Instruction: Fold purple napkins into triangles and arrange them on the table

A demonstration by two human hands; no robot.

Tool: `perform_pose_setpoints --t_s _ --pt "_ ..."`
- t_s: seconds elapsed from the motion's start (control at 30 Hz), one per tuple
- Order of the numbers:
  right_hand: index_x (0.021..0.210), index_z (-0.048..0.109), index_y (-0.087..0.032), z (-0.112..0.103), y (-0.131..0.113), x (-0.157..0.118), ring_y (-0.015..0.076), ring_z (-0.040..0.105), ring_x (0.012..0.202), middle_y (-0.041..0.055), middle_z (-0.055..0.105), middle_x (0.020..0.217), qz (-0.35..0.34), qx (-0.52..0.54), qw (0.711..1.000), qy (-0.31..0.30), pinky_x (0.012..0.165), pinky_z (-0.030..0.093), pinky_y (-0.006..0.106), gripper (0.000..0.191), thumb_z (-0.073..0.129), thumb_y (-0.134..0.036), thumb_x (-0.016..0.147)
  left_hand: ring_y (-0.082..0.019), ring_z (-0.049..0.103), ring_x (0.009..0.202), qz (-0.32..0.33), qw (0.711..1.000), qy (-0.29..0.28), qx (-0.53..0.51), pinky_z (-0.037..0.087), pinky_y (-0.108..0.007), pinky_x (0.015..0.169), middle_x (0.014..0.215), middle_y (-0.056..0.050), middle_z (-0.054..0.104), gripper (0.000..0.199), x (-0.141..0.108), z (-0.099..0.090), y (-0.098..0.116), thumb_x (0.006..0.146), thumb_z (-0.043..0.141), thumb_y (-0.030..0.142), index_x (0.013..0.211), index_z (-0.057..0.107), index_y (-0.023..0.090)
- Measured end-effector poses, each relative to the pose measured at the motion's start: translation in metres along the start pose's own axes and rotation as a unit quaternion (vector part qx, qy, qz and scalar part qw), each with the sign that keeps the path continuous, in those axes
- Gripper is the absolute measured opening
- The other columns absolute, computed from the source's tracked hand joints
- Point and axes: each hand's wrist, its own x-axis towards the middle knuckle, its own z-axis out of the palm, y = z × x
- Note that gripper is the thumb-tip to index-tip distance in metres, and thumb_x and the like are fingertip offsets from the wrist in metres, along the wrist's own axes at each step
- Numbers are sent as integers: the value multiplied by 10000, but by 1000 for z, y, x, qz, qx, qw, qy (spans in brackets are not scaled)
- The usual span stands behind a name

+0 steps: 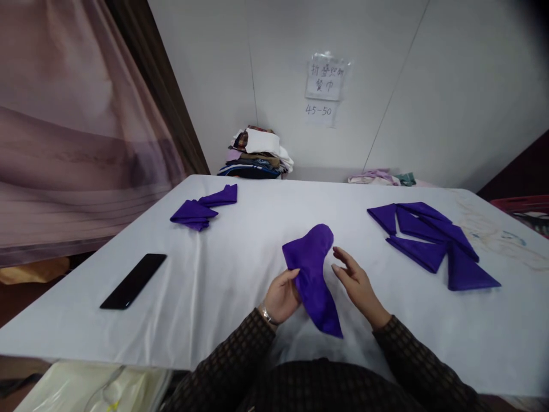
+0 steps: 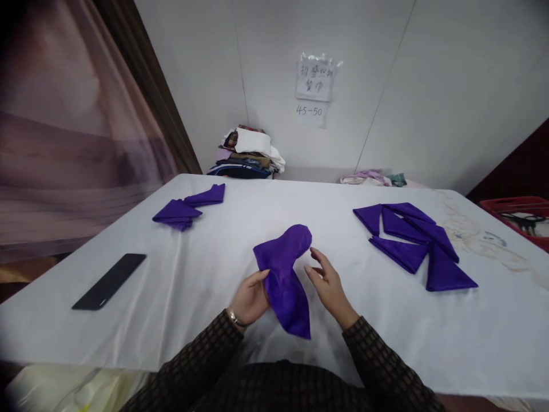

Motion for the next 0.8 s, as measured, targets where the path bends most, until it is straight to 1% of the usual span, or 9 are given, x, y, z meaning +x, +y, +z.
perform_pose_setpoints --t_s 0.1,0.17,0.27,0.4,0.5,0.57,0.63,0.73,0.8 --pt "1210 535 -270 11 23 -3 238 552 1086 71 551 1266 127 148 980 -48 849 479 392 432 559 -470 827 -247 682 825 -38 999 -23 -22 489 -370 840 750 -80 726 221 -1 -7 1 720 552 242 839 677 104" --pt "1123 594 -239 19 31 -4 235 611 959 75 636 1131 160 203 964 -67 820 484 395 395 572 -483 814 -252 684 818 -44 998 -17 -31 498 -379 839 732 -80 725 235 -1 -9 4 718 541 252 833 678 99" --pt "965 676 -210 19 20 -1 225 619 864 52 692 954 114 174 977 -51 849 456 396 308 669 -424 744 -233 687 766 -11 1000 22 -16 517 -371 813 704 -61 721 226 -1 -10 20 740 552 275 838 676 114" --pt "923 701 -210 3 -22 8 226 586 892 30 687 868 22 64 997 -46 862 434 393 259 652 -400 753 -205 677 726 97 988 73 100 530 -350 764 763 -46 719 246 4 -14 60 720 635 302 913 660 152" --pt "831 685 -188 -6 -35 19 185 572 718 13 638 691 18 16 995 -93 714 464 339 240 607 -409 781 -185 651 730 208 929 151 267 519 -340 739 843 -54 702 296 18 -26 88 672 673 289 938 641 164" --pt "728 646 -176 -9 -22 29 144 515 564 -16 559 566 59 -7 991 -122 588 442 297 267 578 -428 784 -175 626 757 271 858 240 365 502 -340 751 903 -63 680 267 27 -37 97 647 672 265 892 636 166" --pt "690 616 -172 -12 2 37 124 466 508 -32 519 537 109 -48 984 -129 516 405 268 279 580 -441 755 -164 600 780 316 788 299 436 488 -336 759 964 -65 652 242 31 -47 91 651 657 249 881 633 177" --pt "737 630 -173 -17 39 43 122 456 532 -33 533 575 118 -118 979 -121 505 378 249 270 589 -440 730 -151 575 753 332 739 244 533 483 -326 734 957 -47 631 239 24 -52 57 713 609 274 942 638 209" --pt "747 641 -171 -18 51 43 132 475 568 -26 555 593 89 -127 982 -110 537 388 254 273 578 -436 741 -138 564 716 319 746 151 566 480 -312 720 945 -30 627 207 18 -47 28 735 595 266 930 654 231"
